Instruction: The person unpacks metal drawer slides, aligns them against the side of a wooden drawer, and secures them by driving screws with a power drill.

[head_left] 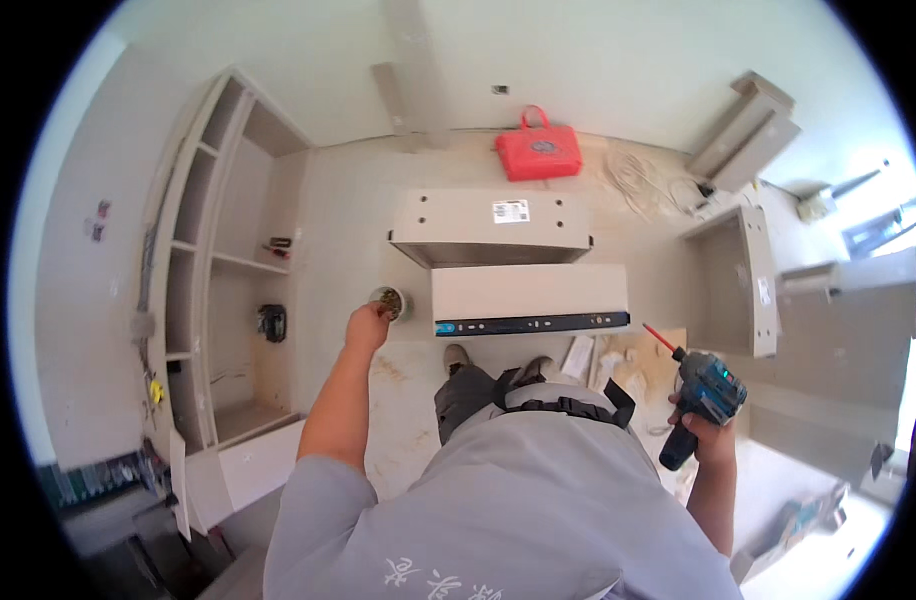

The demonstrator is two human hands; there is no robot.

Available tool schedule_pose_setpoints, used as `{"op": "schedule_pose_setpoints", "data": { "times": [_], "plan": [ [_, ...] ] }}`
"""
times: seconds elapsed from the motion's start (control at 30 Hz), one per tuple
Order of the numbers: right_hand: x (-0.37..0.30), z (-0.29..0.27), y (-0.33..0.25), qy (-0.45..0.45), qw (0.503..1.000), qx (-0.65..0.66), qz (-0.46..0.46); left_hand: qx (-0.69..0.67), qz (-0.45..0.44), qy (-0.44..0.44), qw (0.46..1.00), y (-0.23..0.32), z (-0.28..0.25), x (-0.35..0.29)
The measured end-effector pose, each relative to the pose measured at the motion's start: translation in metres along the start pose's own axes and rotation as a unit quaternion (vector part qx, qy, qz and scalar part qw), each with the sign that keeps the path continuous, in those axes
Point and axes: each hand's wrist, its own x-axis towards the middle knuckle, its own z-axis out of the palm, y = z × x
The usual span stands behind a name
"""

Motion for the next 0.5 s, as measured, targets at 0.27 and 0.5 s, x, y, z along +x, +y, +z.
{"op": "schedule_pose_setpoints", "data": {
  "times": [0.27, 0.5],
  "plan": [
    [-0.041, 0.025, -0.013, 0.104, 0.992, -0.058, 0.033, 0.288, 0.057, -0.241, 0.925, -0.002, 0.075, 0.092],
    [-0.065, 0.034, -0.006, 0.107, 0.993, -0.036, 0.032, 0.372, 0.073, -0.268, 0.885, -0.017, 0.089, 0.113]
  ]
}}
